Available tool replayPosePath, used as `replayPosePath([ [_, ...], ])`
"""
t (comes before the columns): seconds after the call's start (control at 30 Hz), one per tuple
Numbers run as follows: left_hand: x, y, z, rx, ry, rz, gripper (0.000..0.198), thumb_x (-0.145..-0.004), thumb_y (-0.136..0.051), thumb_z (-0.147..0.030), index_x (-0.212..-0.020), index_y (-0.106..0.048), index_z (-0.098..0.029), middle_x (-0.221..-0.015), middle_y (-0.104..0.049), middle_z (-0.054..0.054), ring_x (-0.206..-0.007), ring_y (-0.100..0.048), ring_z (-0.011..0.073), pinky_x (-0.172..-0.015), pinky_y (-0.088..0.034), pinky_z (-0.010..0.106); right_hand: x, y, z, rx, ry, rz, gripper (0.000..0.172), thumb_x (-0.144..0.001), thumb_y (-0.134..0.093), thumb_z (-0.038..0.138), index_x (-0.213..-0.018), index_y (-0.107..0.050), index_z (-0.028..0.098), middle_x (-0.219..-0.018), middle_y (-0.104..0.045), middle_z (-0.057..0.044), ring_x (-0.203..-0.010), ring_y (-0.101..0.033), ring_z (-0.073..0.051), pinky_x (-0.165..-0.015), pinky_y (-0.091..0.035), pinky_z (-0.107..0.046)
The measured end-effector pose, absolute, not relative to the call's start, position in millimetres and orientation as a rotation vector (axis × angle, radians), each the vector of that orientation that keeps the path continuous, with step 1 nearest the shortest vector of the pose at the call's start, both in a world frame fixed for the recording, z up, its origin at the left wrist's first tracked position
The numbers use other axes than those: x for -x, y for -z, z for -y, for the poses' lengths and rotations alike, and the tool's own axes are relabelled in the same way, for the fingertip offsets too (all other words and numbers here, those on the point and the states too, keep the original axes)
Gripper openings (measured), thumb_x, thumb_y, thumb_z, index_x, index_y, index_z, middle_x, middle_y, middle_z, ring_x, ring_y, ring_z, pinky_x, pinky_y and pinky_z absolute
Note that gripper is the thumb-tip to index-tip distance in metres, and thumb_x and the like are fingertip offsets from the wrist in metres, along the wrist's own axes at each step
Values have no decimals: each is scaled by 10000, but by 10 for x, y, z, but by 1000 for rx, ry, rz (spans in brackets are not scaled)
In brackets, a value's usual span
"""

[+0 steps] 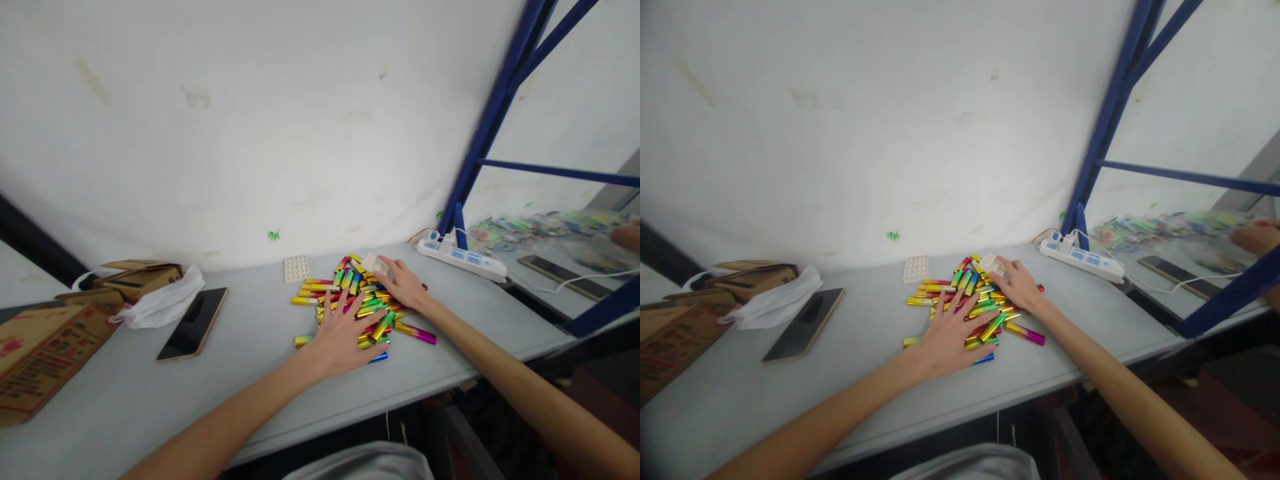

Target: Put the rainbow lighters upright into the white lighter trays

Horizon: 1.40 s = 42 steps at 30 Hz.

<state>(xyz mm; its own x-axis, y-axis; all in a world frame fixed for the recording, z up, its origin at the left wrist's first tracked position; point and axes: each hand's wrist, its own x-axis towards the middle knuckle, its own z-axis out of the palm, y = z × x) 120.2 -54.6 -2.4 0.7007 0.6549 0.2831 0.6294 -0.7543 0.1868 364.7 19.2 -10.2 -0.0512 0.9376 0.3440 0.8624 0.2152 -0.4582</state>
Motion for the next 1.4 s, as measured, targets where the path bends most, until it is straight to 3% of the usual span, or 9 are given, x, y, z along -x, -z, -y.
replayPosePath([
  [0.27, -888, 17, 528, -2819, -501, -1077, 538, -981, -480, -661, -1480, -530, -465, -1637, -417, 56, -1538, -273, 417, -1204, -125, 759, -3356, 148, -91, 1666, -49, 1958, 615, -1027, -432, 594, -1511, -512, 221, -1215, -603, -155, -1134, -629, -298, -1046, -481, -449],
  [0.7, -300, -93, 456, -2867, -392, -1045, 548, -977, -507, -650, -1482, -539, -440, -1592, -475, 92, -1519, -338, 384, -1210, -221, 681, -2859, 207, -59, 1779, 6, 1872, 635, -1024, -372, 640, -1484, -505, 223, -1382, -536, -234, -1260, -539, -392, -1046, -438, -621],
  [1.0, 28, -115, 466, -2912, -421, -1003, 525, -980, -551, -595, -1478, -550, -428, -1611, -446, 85, -1512, -359, 361, -1238, -225, 619, -2565, 231, 33, 1736, 23, 1841, 631, -1040, -379, 587, -1500, -466, 165, -1330, -531, -243, -1227, -542, -378, -1032, -452, -577],
  [1.4, 389, -117, 388, -2955, -546, -925, 460, -1002, -584, -422, -1459, -573, -375, -1556, -475, 94, -1469, -405, 338, -1209, -360, 579, -2215, 192, 110, 1679, 138, 1881, 618, -1055, -391, 546, -1527, -450, 152, -1360, -540, -228, -1301, -476, -365, -1119, -367, -562],
])
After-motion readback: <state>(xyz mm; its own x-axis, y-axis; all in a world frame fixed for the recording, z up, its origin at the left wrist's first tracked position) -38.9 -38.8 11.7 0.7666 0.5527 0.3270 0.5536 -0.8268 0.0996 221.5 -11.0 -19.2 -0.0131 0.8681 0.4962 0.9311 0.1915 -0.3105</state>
